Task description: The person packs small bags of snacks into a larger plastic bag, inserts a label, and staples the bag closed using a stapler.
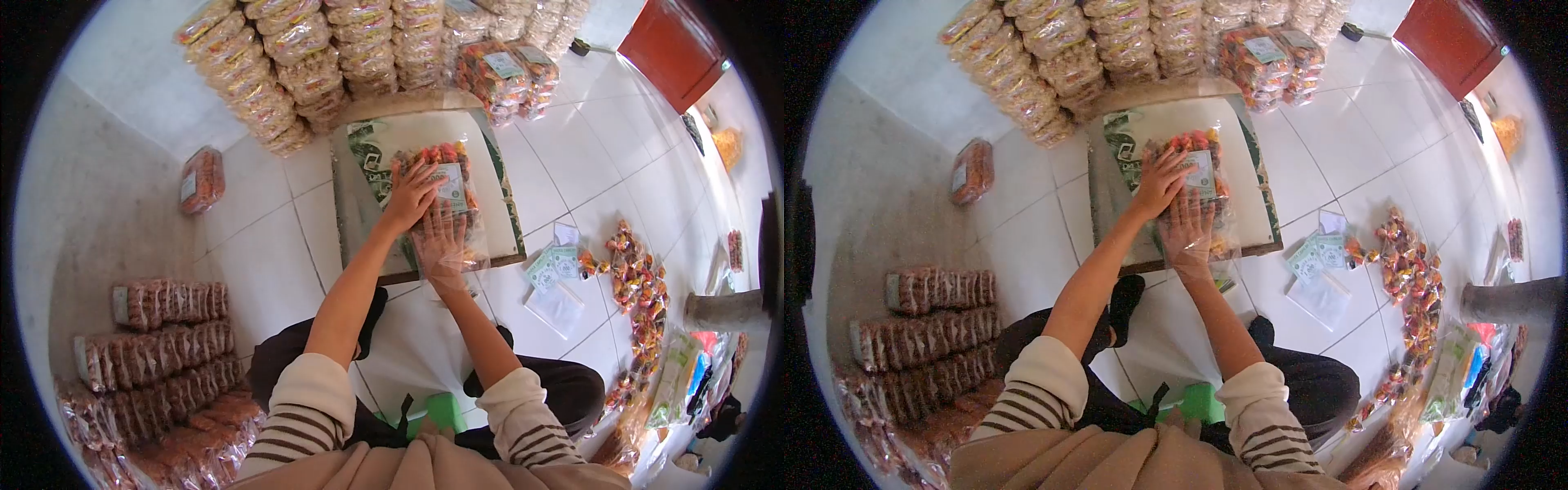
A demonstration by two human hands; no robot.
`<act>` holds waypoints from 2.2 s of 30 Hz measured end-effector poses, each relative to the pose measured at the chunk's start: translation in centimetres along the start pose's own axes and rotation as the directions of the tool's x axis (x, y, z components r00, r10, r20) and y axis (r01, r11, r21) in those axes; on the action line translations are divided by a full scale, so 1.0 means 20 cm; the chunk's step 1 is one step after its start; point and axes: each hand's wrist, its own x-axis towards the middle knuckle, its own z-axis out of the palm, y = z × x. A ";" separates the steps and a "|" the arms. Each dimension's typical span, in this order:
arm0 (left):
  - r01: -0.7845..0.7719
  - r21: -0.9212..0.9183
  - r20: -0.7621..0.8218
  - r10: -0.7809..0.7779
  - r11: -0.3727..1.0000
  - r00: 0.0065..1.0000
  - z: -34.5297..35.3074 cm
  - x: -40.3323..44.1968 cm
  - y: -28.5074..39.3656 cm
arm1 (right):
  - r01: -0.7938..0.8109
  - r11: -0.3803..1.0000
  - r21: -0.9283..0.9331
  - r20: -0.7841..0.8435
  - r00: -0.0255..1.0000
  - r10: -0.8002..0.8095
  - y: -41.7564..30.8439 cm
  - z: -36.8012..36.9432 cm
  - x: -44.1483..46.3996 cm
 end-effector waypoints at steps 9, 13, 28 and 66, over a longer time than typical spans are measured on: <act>0.206 -0.348 -0.353 -0.331 0.915 0.875 0.00 -0.14 0.13 | -0.089 0.959 0.269 -0.037 0.994 0.102 0.13 -0.18 -0.39; 0.381 -0.555 -0.309 -0.608 0.740 0.731 0.09 -0.46 0.35 | -0.147 0.939 0.311 -0.032 0.986 0.165 0.16 -0.14 -0.44; 0.230 -0.306 -0.269 -0.316 0.924 0.910 0.05 -0.69 0.62 | 0.140 0.955 0.261 -0.088 0.989 -0.121 0.37 -0.02 -0.20; 0.415 -0.753 -0.034 -0.659 0.511 0.751 -0.92 0.38 0.46 | -0.281 0.859 0.427 0.023 0.954 0.300 0.38 -1.16 0.64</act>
